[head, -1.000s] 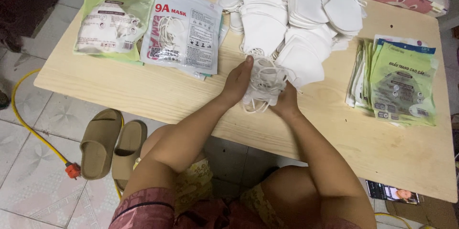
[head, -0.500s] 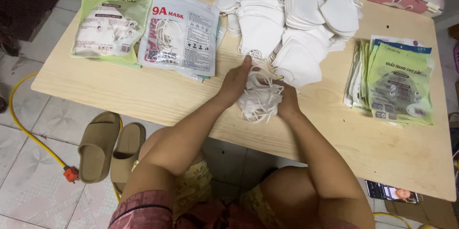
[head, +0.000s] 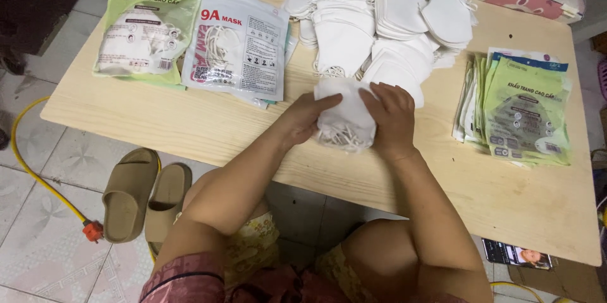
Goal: Folding and packaging individual face masks into plastic sleeves
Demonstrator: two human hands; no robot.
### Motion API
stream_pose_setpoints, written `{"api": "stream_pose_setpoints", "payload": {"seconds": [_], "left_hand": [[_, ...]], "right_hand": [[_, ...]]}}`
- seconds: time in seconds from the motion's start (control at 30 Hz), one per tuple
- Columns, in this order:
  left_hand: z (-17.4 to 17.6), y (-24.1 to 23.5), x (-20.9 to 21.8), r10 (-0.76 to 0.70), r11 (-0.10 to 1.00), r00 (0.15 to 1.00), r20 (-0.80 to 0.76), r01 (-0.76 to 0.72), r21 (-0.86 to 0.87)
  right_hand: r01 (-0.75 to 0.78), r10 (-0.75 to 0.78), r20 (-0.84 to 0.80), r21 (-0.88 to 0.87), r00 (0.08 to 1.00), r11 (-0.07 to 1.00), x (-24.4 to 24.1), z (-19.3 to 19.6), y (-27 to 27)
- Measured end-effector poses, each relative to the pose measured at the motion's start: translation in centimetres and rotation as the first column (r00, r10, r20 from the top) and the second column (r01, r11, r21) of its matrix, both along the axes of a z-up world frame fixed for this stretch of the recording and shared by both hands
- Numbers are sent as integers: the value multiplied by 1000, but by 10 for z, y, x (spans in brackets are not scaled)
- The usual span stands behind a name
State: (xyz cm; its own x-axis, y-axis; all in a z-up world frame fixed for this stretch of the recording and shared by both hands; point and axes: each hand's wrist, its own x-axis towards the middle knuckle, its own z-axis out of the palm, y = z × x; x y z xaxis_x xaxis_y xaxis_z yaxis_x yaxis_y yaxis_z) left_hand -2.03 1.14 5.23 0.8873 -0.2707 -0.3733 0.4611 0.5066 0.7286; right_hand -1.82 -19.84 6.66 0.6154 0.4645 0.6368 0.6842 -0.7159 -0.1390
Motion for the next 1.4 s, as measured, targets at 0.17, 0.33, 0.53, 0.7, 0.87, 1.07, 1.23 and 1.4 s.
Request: {"api": "stream_pose_setpoints", "payload": {"seconds": [0.17,0.33,0.53,0.7,0.87,1.07,1.23,1.4], "left_hand": [[4,13,-5,-58,818,959,279,-114,563],[-1,13,-8,-301,561,831,467,-241,792],[20,17,-14,-402,671,765,503,-127,730],[21,19,-7,-99,719,905,414,-222,659],[43,11,-19,69,884,954,290,-194,426],[29,-6,-18,204,904,960,191,-260,341],[-2,-7,-5,260,884,951,168,-305,356],[-25,-6,11,279,926,943,180,-313,209]], "right_hand": [[137,-127,-208,34,970,990,24,-30,-20],[145,93,-440,478,893,866,19,-14,-12],[61,224,-677,369,701,927,8,-23,-1],[264,230,-660,560,716,786,12,-30,0],[245,239,-566,647,789,722,-8,-17,27],[160,346,-576,652,741,741,-32,-12,53],[127,411,-561,687,718,715,-32,-17,50],[25,685,-503,815,527,580,-17,-45,24]]}}
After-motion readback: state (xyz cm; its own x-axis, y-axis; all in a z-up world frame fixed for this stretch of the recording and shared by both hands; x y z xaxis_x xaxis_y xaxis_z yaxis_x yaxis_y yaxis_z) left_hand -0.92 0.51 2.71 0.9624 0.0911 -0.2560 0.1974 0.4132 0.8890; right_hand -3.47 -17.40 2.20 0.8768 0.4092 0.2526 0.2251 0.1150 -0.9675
